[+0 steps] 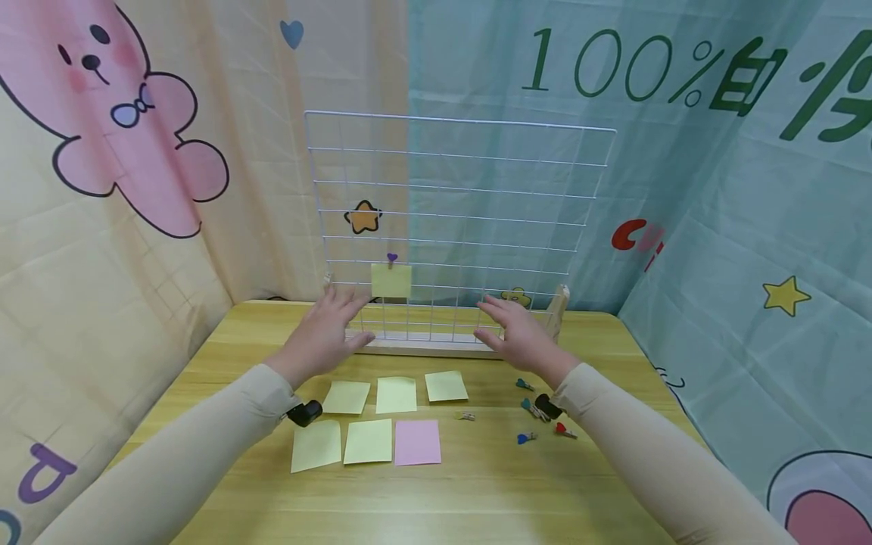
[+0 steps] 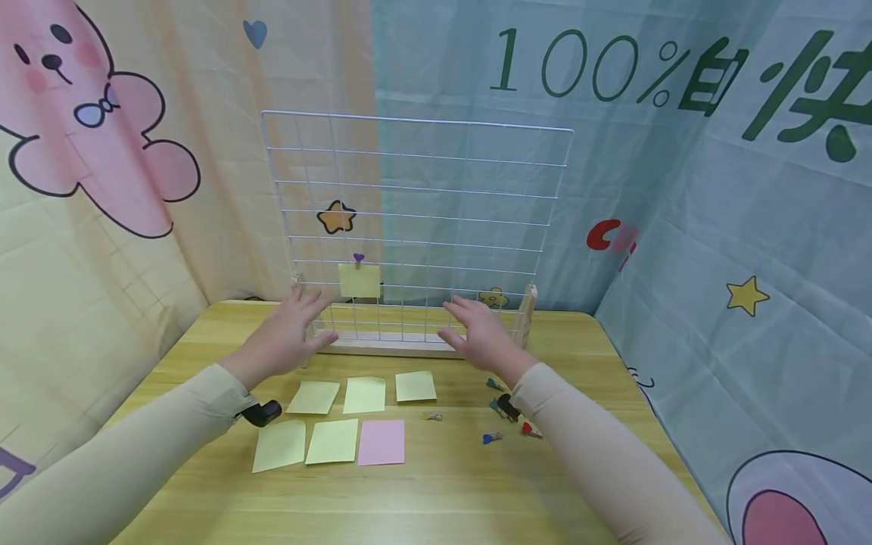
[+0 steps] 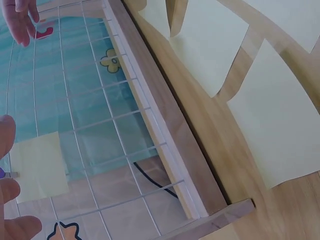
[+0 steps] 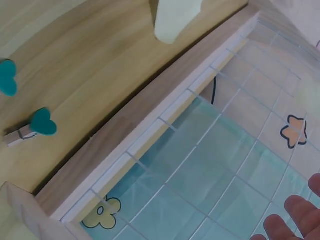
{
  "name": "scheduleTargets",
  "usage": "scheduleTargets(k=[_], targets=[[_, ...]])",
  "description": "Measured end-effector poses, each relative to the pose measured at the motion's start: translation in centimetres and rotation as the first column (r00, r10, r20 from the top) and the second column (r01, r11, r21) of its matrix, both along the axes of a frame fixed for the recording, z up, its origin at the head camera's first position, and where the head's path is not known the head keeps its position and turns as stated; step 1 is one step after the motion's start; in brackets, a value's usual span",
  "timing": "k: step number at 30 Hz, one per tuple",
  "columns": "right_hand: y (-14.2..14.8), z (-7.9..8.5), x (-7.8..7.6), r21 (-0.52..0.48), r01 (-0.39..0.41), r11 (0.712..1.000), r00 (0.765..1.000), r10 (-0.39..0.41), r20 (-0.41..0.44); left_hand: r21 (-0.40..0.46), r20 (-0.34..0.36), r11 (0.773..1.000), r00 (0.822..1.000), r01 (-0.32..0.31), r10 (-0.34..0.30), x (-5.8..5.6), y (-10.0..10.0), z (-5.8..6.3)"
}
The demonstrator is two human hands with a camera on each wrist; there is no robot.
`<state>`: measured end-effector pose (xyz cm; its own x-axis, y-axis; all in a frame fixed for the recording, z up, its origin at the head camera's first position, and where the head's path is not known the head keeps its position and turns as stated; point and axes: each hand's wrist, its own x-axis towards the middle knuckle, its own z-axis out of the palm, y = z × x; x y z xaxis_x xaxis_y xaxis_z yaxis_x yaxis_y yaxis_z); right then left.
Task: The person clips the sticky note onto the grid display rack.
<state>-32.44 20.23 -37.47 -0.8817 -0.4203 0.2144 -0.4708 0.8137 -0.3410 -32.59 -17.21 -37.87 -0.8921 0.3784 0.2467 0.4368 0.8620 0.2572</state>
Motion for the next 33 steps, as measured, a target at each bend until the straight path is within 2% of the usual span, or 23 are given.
scheduleTargets(k=[12,25,33], targets=[[1.4,-1.6,0.6,0.049,0.006,0.999,1.0,-0.004,-0.029,-0.081,0.041,0.997,0.999,0.013,-0.01,1.0,0.7,-0.7],[2.4,-3.1,1.1,0.088,0.015,0.996,0.998,-0.01,-0.055,-0.102,0.068,0.995,0.998,0.018,-0.011,1.4,0.6,-1.7],[3.4,-4.3,1.5,0.06,0.024,0.998,0.999,-0.022,-0.025,-0.092,0.073,0.996,0.997,0.018,-0.011,1.6,0.2,-2.7]])
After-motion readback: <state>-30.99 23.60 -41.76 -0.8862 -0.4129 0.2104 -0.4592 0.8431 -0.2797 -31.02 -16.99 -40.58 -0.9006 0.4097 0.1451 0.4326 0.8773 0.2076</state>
